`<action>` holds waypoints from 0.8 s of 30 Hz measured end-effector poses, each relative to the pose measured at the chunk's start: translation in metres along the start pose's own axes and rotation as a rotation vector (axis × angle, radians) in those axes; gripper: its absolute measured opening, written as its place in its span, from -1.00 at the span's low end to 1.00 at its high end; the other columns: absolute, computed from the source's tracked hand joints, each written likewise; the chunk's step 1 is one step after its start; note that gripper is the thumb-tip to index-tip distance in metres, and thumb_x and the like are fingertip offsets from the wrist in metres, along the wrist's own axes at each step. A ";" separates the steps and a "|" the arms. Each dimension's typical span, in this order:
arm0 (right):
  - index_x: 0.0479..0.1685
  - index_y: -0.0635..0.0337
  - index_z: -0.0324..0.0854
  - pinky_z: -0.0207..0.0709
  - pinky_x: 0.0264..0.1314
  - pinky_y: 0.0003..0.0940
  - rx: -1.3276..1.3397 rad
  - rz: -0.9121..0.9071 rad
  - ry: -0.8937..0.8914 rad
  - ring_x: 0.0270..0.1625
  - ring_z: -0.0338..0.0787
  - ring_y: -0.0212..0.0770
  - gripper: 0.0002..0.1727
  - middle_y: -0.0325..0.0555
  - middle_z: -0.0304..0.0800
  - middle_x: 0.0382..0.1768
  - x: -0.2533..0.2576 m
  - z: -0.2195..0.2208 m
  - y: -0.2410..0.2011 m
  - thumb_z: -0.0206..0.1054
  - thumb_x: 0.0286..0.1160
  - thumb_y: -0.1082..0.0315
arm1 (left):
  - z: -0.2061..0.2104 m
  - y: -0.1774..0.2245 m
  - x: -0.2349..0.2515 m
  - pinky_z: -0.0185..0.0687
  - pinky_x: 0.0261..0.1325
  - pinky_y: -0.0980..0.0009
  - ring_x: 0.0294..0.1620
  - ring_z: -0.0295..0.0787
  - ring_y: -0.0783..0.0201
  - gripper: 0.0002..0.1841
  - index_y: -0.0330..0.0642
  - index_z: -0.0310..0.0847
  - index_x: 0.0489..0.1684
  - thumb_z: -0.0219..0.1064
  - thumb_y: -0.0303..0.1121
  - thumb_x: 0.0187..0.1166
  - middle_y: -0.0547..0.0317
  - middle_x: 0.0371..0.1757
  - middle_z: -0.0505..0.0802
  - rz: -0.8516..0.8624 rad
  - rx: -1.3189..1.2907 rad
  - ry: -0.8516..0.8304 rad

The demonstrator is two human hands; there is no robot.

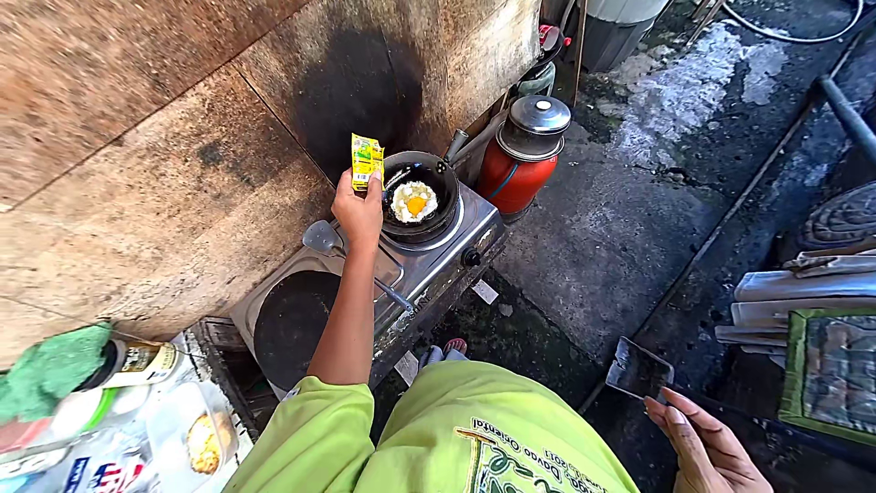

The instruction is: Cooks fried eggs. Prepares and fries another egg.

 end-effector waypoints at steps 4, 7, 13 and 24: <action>0.18 0.24 0.70 0.80 0.19 -0.47 -0.005 -0.012 -0.043 0.03 0.90 -0.41 -0.75 -0.34 0.90 0.09 0.001 -0.003 0.002 0.22 0.68 0.42 | -0.026 0.000 -0.021 0.88 0.09 0.27 -0.09 0.90 0.22 -0.69 -0.43 0.53 0.18 0.44 -0.57 0.55 -0.02 -0.06 0.86 -0.163 -0.577 0.099; 0.18 0.25 0.70 0.79 0.17 -0.50 -0.009 -0.004 -0.079 0.02 0.90 -0.42 -0.75 -0.33 0.90 0.08 0.002 -0.001 0.006 0.22 0.66 0.41 | -0.048 -0.003 -0.038 0.86 0.14 0.20 -0.02 0.87 0.14 -0.62 -0.33 0.39 0.34 0.32 -0.67 0.59 -0.04 0.06 0.78 -0.328 -0.855 0.125; 0.20 0.26 0.68 0.79 0.20 -0.47 0.037 -0.019 -0.260 0.04 0.90 -0.41 -0.74 -0.34 0.90 0.08 0.000 0.021 0.019 0.21 0.67 0.43 | -0.114 -0.024 -0.093 0.89 0.05 0.19 -0.06 0.87 0.11 -0.64 -0.26 0.36 0.38 0.26 -0.62 0.66 -0.04 0.07 0.77 -0.437 -0.829 0.174; 0.21 0.24 0.63 0.80 0.18 -0.49 0.063 -0.007 -0.628 0.00 0.90 -0.49 -0.75 -0.49 0.89 0.00 -0.035 0.081 0.038 0.18 0.69 0.46 | -0.304 -0.099 -0.294 0.66 0.21 0.16 0.05 0.79 0.24 -0.71 -0.21 0.71 0.14 0.28 -0.17 0.78 0.03 0.04 0.85 -0.624 -0.020 0.224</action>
Point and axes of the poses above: each hand's wrist, its own x-axis towards the middle knuckle, its own z-axis out of the palm, y = z × x, the point moved 9 cm from there along x, towards the middle knuckle
